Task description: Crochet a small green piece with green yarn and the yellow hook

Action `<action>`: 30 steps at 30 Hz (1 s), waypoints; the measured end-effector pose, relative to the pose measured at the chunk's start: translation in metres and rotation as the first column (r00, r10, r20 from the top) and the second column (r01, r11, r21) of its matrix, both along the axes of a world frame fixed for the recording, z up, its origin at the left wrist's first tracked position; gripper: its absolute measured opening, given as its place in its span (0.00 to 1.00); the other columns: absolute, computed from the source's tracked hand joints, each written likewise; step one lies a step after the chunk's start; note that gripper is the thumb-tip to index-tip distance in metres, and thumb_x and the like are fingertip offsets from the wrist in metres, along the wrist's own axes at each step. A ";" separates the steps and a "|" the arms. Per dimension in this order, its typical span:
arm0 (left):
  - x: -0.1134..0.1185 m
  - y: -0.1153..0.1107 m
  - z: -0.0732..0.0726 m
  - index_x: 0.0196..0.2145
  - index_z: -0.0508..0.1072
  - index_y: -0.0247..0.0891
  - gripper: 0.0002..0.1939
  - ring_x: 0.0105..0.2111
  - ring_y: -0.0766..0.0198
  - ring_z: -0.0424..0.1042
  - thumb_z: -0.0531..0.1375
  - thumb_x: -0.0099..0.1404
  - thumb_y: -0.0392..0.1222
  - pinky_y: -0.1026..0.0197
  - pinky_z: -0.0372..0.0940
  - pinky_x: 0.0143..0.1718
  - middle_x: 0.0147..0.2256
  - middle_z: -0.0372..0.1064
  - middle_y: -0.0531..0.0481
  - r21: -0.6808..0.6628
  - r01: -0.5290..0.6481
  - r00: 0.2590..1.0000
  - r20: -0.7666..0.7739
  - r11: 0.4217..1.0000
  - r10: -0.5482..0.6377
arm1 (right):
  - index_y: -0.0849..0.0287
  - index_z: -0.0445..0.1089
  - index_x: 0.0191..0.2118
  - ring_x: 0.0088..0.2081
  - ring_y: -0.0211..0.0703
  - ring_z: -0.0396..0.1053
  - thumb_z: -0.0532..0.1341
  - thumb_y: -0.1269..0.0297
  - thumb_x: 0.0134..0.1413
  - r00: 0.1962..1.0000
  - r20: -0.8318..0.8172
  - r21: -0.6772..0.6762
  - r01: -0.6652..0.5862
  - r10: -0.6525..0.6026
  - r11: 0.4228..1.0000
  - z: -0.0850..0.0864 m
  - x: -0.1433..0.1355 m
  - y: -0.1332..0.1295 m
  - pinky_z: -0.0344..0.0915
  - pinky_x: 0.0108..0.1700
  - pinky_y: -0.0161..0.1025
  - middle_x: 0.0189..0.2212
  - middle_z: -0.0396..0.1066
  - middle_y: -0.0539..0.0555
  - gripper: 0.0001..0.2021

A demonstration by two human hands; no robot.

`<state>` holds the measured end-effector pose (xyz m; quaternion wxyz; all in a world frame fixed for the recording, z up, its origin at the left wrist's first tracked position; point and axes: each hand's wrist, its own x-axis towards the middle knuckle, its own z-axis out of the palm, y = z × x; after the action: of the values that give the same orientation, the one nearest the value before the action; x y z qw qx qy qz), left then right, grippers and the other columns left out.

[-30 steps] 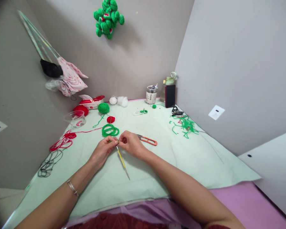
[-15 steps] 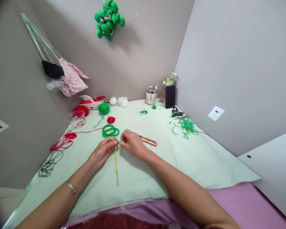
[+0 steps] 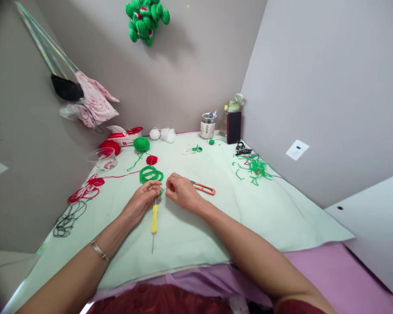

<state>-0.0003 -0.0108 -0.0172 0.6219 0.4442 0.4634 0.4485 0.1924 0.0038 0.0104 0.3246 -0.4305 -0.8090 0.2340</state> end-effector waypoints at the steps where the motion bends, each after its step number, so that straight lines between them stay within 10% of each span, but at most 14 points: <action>1: -0.001 0.000 0.000 0.59 0.75 0.37 0.19 0.50 0.51 0.78 0.65 0.75 0.46 0.44 0.77 0.50 0.57 0.75 0.41 -0.005 -0.008 1.000 -0.005 1.000 0.008 | 0.57 0.67 0.31 0.31 0.38 0.66 0.60 0.79 0.54 1.000 0.014 0.004 0.015 -0.015 1.000 0.000 0.001 0.001 0.60 0.37 0.36 0.32 0.68 0.48 0.09; 13: -0.009 0.003 0.000 0.59 0.75 0.37 0.19 0.51 0.51 0.78 0.65 0.75 0.46 0.44 0.77 0.51 0.57 0.74 0.41 -0.044 -0.124 0.979 0.155 0.991 0.129 | 0.56 0.71 0.42 0.38 0.45 0.72 0.71 0.66 0.60 0.923 0.371 -0.006 0.109 -0.099 0.994 0.015 0.047 0.009 0.61 0.39 0.38 0.42 0.74 0.54 0.09; 18: -0.016 0.009 -0.001 0.60 0.74 0.38 0.19 0.52 0.50 0.78 0.65 0.75 0.46 0.43 0.76 0.51 0.58 0.74 0.40 -0.069 -0.208 0.942 0.254 0.976 0.219 | 0.56 0.71 0.32 0.35 0.46 0.72 0.70 0.71 0.58 0.852 0.513 -0.063 0.163 -0.108 0.985 0.023 0.070 0.012 0.58 0.36 0.39 0.36 0.74 0.55 0.08; 24: -0.012 0.006 -0.002 0.59 0.75 0.38 0.19 0.51 0.51 0.78 0.65 0.75 0.46 0.44 0.77 0.51 0.58 0.74 0.40 -0.066 -0.182 0.939 0.285 0.981 0.193 | 0.59 0.74 0.34 0.36 0.47 0.73 0.56 0.78 0.66 0.916 0.387 -0.129 0.169 -0.108 0.977 0.020 0.048 0.012 0.61 0.41 0.41 0.35 0.75 0.59 0.13; 30: -0.009 0.003 0.000 0.58 0.75 0.37 0.18 0.50 0.51 0.78 0.66 0.75 0.45 0.45 0.77 0.50 0.57 0.75 0.41 -0.024 -0.157 0.938 0.308 0.987 0.157 | 0.60 0.78 0.45 0.26 0.39 0.64 0.49 0.59 0.76 0.991 0.065 -0.366 -0.087 0.119 0.926 0.022 0.027 0.002 0.64 0.31 0.36 0.29 0.71 0.50 0.20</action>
<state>-0.0092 -0.0076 -0.0168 0.6487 0.3304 0.3943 0.5609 0.2189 0.0055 0.0321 0.1916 -0.4495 -0.7867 0.3773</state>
